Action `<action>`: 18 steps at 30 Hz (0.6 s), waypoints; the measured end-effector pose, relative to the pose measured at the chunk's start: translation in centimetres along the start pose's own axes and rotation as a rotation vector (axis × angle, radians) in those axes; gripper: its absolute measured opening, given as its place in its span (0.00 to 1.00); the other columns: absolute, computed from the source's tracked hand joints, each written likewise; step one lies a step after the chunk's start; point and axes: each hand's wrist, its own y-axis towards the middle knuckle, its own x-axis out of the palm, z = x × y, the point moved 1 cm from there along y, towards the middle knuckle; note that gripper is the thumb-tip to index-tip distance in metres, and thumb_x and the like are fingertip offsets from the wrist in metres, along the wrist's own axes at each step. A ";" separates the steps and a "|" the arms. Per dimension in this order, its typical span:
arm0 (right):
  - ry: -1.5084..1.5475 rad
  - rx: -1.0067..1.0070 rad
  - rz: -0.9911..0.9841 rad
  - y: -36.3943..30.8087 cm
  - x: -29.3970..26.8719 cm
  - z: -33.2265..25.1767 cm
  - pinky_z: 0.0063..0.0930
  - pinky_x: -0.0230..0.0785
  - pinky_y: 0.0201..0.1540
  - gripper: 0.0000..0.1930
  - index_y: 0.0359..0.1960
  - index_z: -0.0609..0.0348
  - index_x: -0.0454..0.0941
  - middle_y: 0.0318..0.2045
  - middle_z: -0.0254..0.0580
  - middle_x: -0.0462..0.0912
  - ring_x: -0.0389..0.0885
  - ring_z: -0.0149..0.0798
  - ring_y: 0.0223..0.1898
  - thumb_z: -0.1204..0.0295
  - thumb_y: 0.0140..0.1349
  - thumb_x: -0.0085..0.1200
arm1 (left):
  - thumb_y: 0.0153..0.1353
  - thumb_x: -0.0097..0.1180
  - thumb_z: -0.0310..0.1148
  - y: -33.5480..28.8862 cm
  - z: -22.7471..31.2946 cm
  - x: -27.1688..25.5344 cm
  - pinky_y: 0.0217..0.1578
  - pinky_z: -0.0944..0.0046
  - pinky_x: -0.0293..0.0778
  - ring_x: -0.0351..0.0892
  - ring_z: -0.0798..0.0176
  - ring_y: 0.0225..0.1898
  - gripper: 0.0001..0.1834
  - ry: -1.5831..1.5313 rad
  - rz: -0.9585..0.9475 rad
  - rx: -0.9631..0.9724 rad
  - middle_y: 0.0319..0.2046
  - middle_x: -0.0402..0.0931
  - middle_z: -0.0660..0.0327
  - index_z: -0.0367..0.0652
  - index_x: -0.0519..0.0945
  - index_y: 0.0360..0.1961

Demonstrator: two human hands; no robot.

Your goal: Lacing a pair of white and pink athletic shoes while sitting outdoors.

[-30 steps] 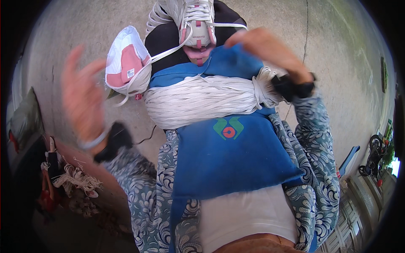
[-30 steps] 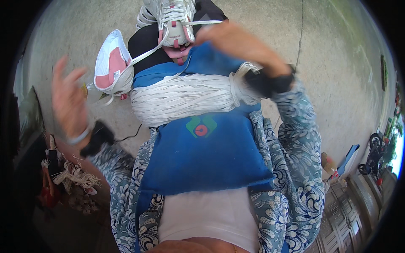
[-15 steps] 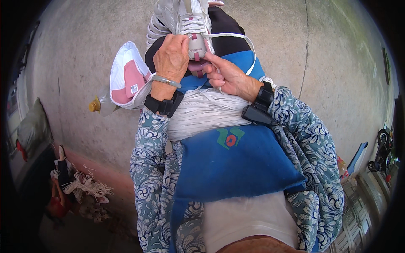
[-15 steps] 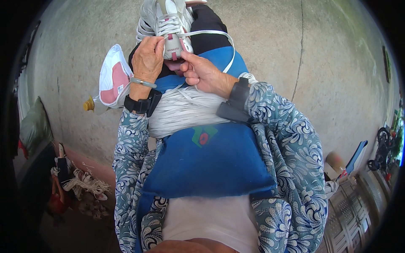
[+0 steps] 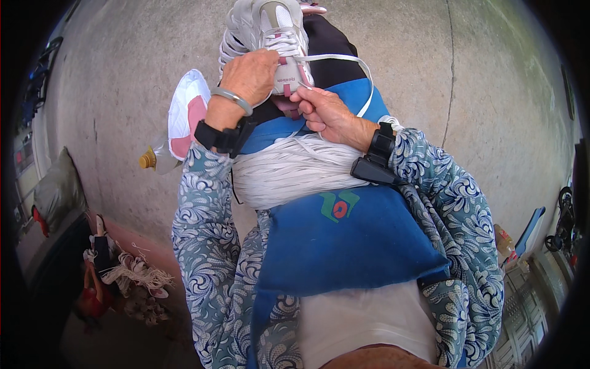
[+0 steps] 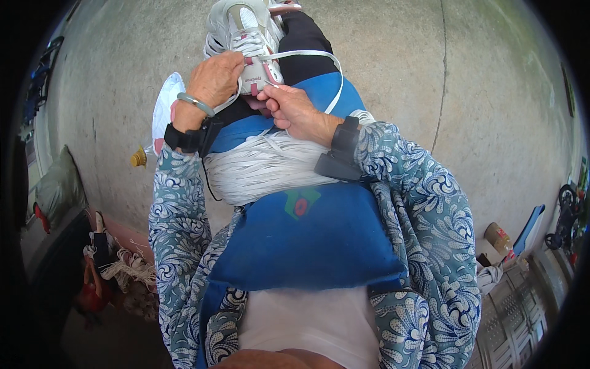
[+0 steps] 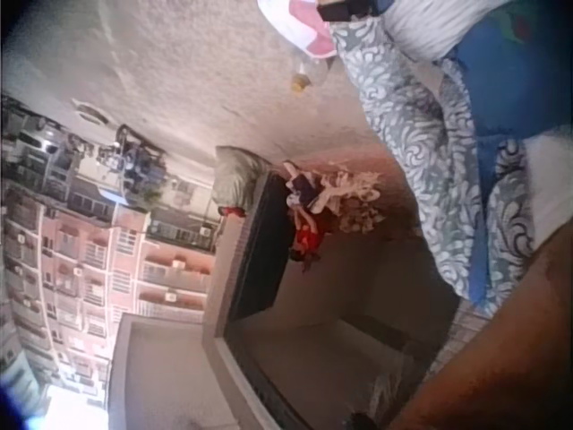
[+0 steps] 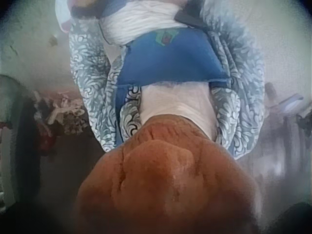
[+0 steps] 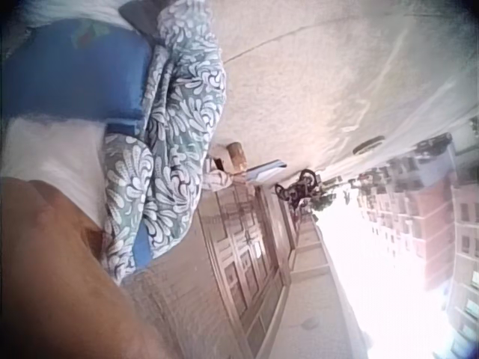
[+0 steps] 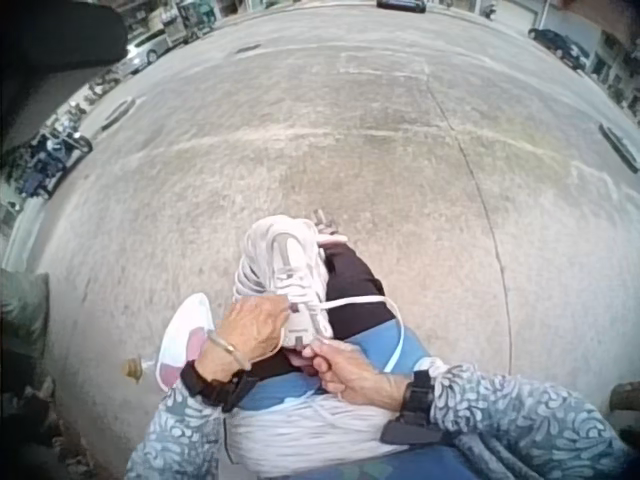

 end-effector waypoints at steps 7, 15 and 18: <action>0.242 0.059 -0.081 0.6 -0.1 -0.2 0.12 0.44 0.10 0.08 0.34 0.53 0.68 0.18 0.29 0.68 0.52 0.18 0.12 0.63 0.63 0.48 | 0.58 0.50 0.31 -0.6 0.6 1.4 0.32 0.55 0.71 0.75 0.46 0.33 0.05 -0.171 0.216 0.037 0.31 0.75 0.54 0.42 0.74 0.34; 0.166 0.049 -0.044 0.6 -0.3 -0.2 0.12 0.44 0.10 0.08 0.33 0.52 0.69 0.17 0.28 0.69 0.52 0.17 0.12 0.64 0.62 0.50 | 0.58 0.50 0.30 -0.8 0.0 1.2 0.32 0.57 0.72 0.76 0.47 0.33 0.06 -0.143 0.190 -0.005 0.31 0.75 0.54 0.41 0.73 0.35; 0.175 0.052 -0.025 0.8 -0.1 -0.4 0.12 0.44 0.09 0.07 0.33 0.51 0.69 0.16 0.27 0.68 0.53 0.18 0.12 0.63 0.62 0.51 | 0.58 0.50 0.29 -0.1 0.5 1.6 0.32 0.57 0.72 0.76 0.47 0.33 0.05 -0.164 0.244 0.039 0.31 0.75 0.54 0.41 0.73 0.34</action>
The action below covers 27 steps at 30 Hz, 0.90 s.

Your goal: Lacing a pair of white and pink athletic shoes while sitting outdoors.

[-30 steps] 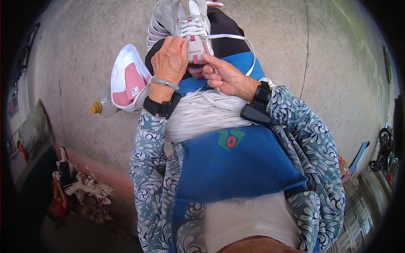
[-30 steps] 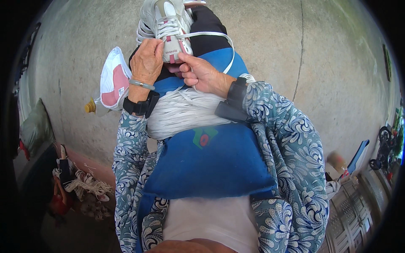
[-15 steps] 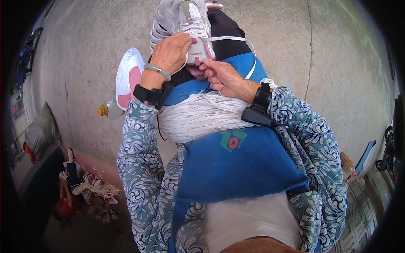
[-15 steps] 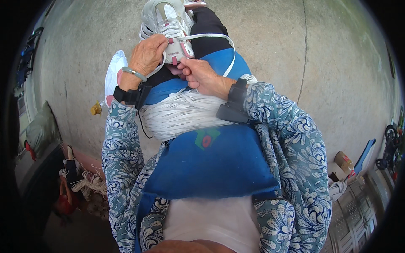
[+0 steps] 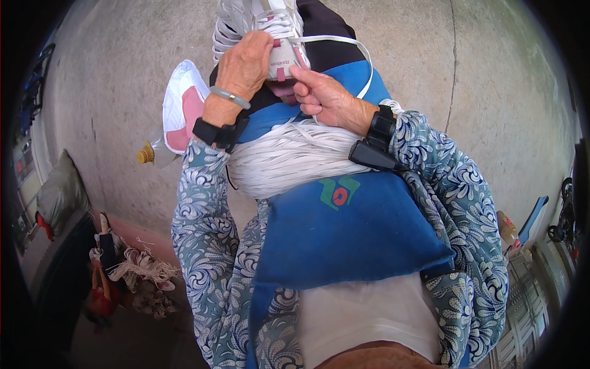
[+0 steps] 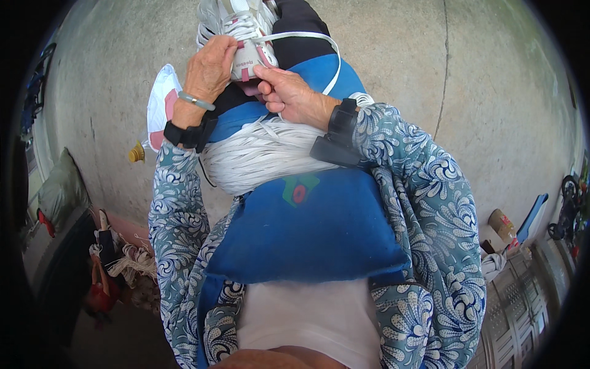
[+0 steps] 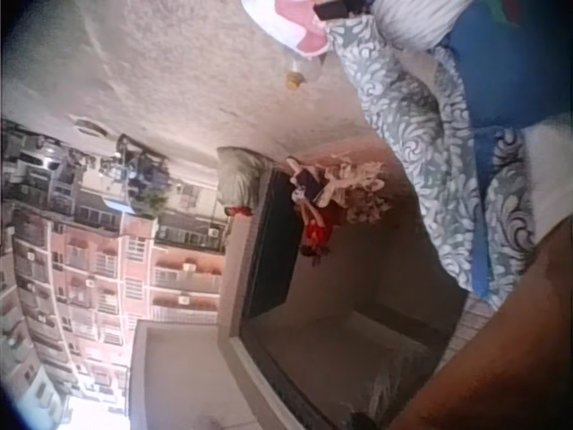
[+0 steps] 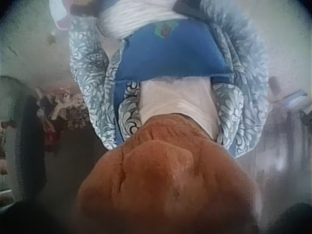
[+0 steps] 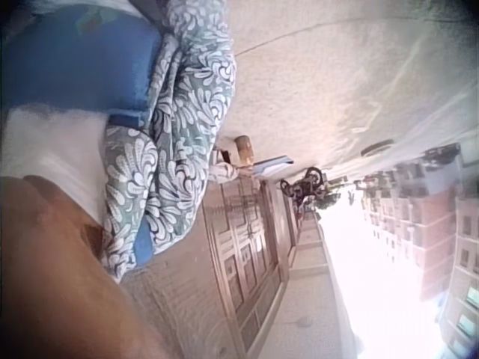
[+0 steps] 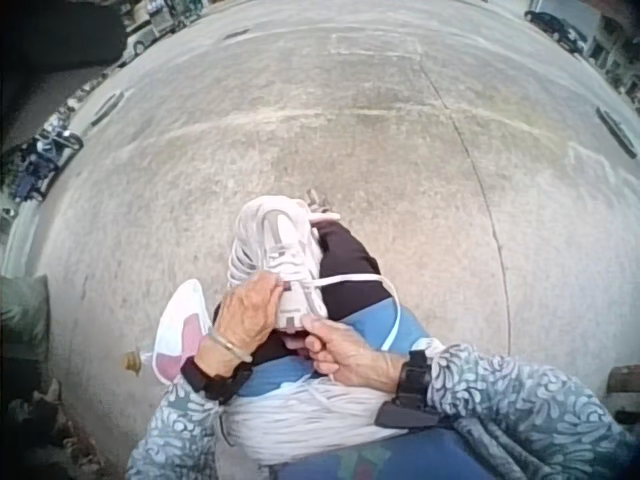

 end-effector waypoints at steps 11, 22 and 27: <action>-0.052 0.002 0.013 -0.2 0.3 -0.2 0.13 0.44 0.08 0.09 0.33 0.52 0.71 0.15 0.27 0.68 0.54 0.19 0.11 0.63 0.60 0.53 | 0.54 0.54 0.28 -0.6 0.2 0.5 0.33 0.61 0.71 0.75 0.54 0.32 0.04 -0.164 0.103 -0.167 0.29 0.72 0.57 0.40 0.75 0.31; -1.537 -0.960 0.212 -0.8 1.7 -7.7 0.30 0.68 0.34 0.12 0.35 0.57 0.80 0.26 0.46 0.78 0.76 0.41 0.29 0.63 0.57 0.53 | 0.60 0.53 0.39 -6.6 6.0 1.0 0.30 0.68 0.73 0.76 0.68 0.30 0.14 -1.272 -0.204 -0.893 0.30 0.74 0.63 0.40 0.73 0.40; -1.719 -1.209 0.167 0.1 2.6 -7.3 0.36 0.68 0.35 0.10 0.35 0.54 0.80 0.27 0.44 0.74 0.76 0.46 0.31 0.65 0.54 0.55 | 0.61 0.53 0.39 -6.1 5.6 3.8 0.27 0.72 0.69 0.68 0.72 0.24 0.10 -1.941 0.124 -1.179 0.28 0.72 0.64 0.45 0.73 0.38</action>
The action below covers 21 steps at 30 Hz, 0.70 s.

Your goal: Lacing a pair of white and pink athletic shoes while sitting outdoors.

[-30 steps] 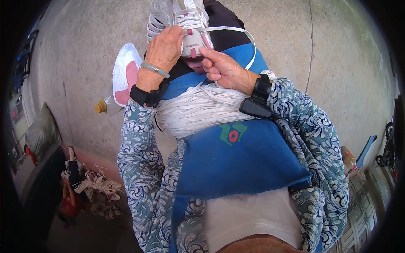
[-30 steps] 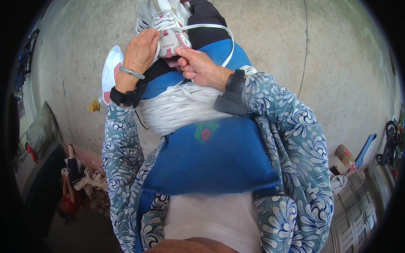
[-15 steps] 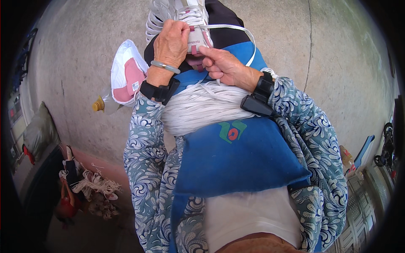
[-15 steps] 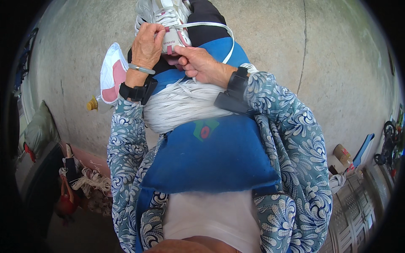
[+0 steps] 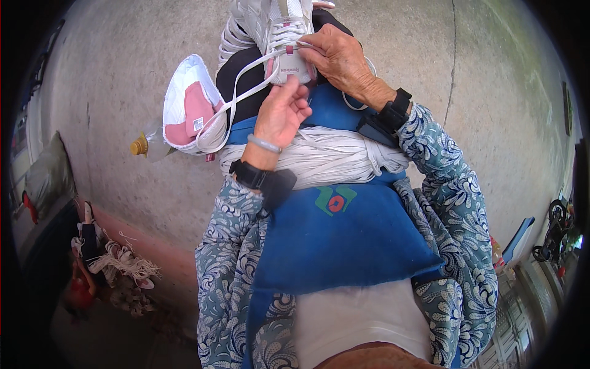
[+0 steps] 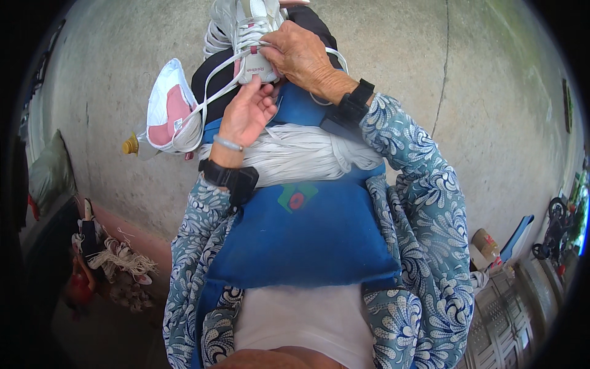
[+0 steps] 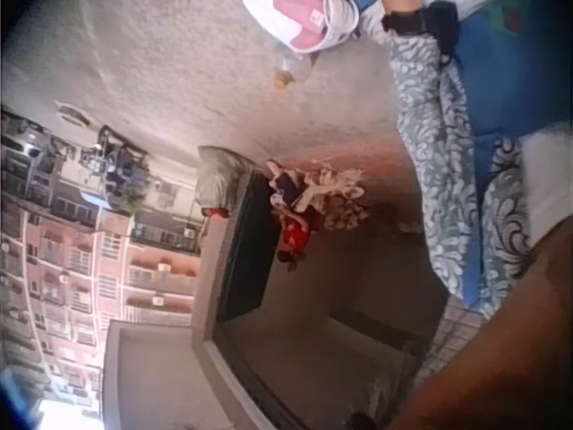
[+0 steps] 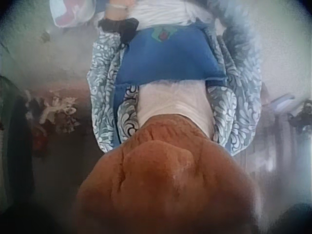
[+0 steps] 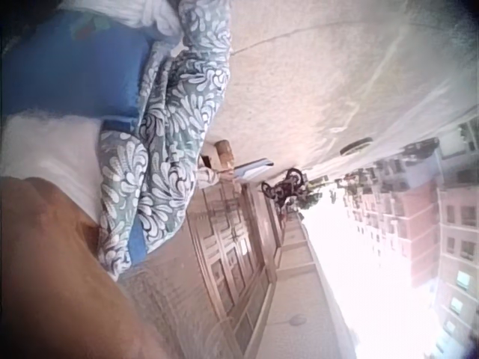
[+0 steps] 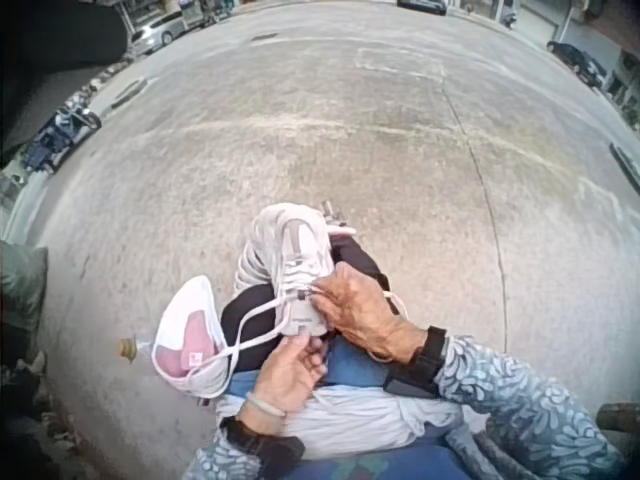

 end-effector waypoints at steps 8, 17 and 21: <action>-0.094 -0.088 0.012 0.1 0.7 -0.9 0.39 0.69 0.30 0.08 0.29 0.57 0.76 0.28 0.46 0.74 0.77 0.48 0.29 0.66 0.56 0.53 | 0.59 0.56 0.40 1.4 -0.8 -0.1 0.24 0.72 0.64 0.65 0.70 0.24 0.11 -0.245 -0.029 -0.024 0.23 0.69 0.64 0.45 0.72 0.34; 0.381 0.006 -0.597 -1.6 -8.1 -4.8 0.29 0.61 0.27 0.12 0.30 0.63 0.72 0.23 0.42 0.68 0.69 0.40 0.24 0.65 0.60 0.50 | 0.64 0.45 0.48 -2.0 1.9 0.4 0.33 0.65 0.72 0.72 0.67 0.30 0.21 0.124 -0.241 -0.075 0.24 0.72 0.63 0.39 0.73 0.41; 0.514 -0.077 -0.823 -3.0 -10.4 -6.1 0.27 0.61 0.29 0.13 0.29 0.64 0.73 0.21 0.37 0.68 0.69 0.33 0.25 0.64 0.60 0.50 | 0.64 0.45 0.43 -0.4 2.5 3.2 0.36 0.66 0.72 0.72 0.67 0.26 0.18 0.007 -0.218 0.126 0.22 0.72 0.65 0.36 0.73 0.43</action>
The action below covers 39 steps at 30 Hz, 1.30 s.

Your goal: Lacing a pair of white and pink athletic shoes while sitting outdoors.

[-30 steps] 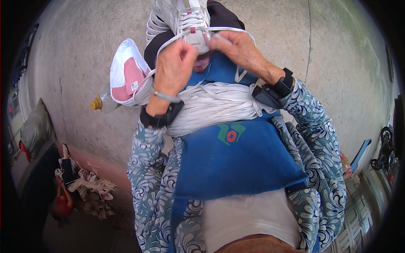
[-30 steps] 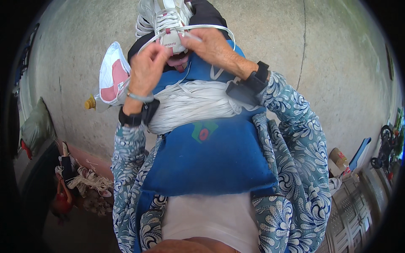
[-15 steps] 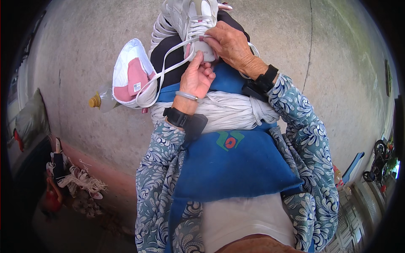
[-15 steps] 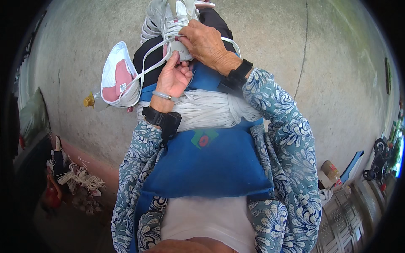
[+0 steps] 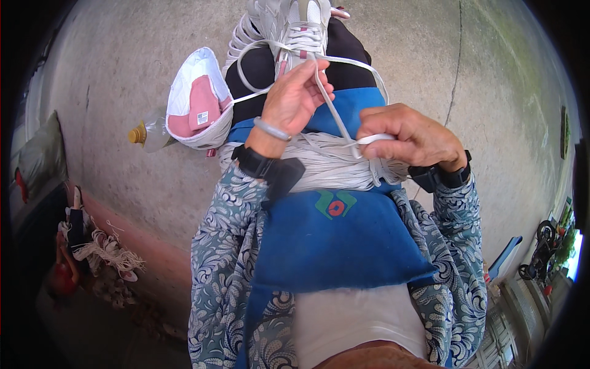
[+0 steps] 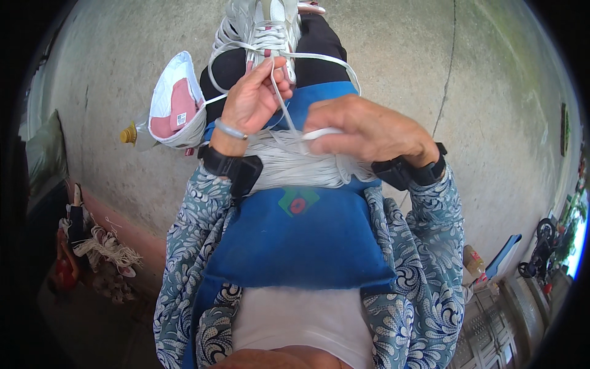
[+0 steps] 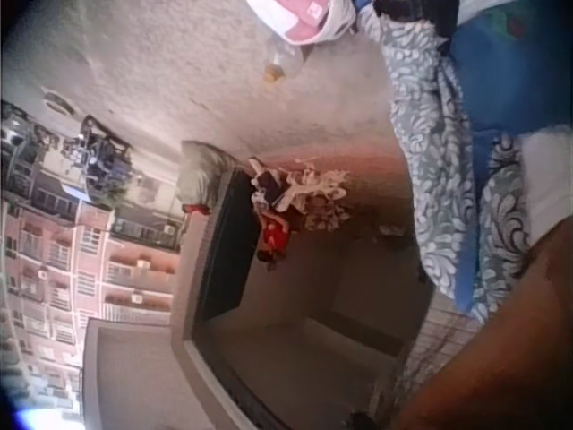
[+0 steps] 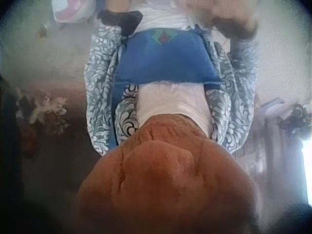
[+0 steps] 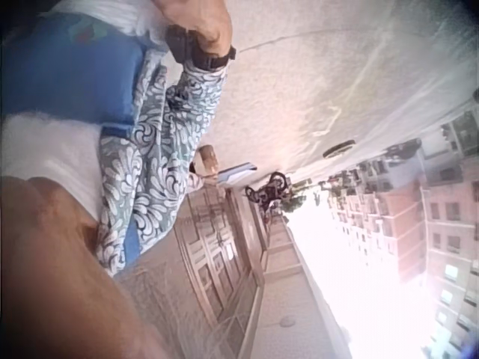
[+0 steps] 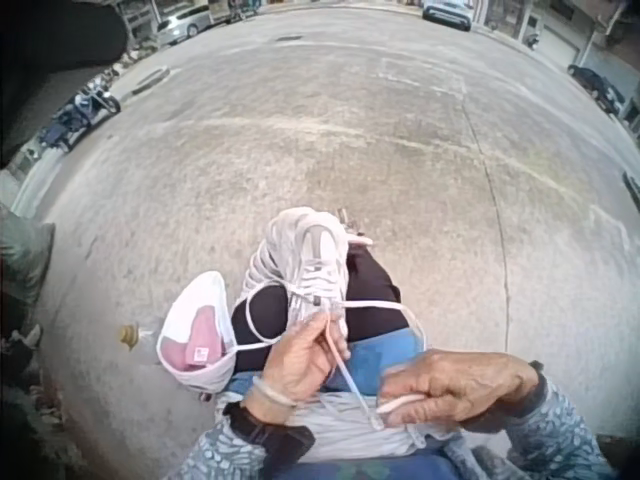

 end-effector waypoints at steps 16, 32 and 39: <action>0.289 0.345 0.456 2.9 -0.5 5.3 0.15 0.52 0.18 0.13 0.35 0.56 0.79 0.17 0.24 0.68 0.63 0.19 0.19 0.60 0.60 0.51 | 0.59 0.47 0.39 -4.0 -8.7 8.3 0.31 0.58 0.71 0.76 0.55 0.27 0.12 1.263 -1.004 0.173 0.25 0.76 0.55 0.41 0.76 0.30; -0.305 0.331 0.452 0.8 0.8 6.5 0.31 0.69 0.29 0.10 0.34 0.65 0.77 0.22 0.47 0.78 0.77 0.41 0.23 0.70 0.58 0.49 | 0.50 0.55 0.28 2.6 4.5 -2.7 0.29 0.59 0.71 0.76 0.56 0.29 0.09 1.878 0.145 0.822 0.27 0.72 0.61 0.47 0.76 0.35; -0.036 0.384 0.431 1.7 0.0 7.7 0.22 0.62 0.24 0.16 0.32 0.60 0.79 0.18 0.35 0.75 0.71 0.29 0.22 0.60 0.63 0.45 | 0.49 0.55 0.26 3.9 5.8 -3.4 0.28 0.66 0.71 0.75 0.64 0.27 0.05 1.657 0.027 0.606 0.26 0.70 0.62 0.41 0.75 0.29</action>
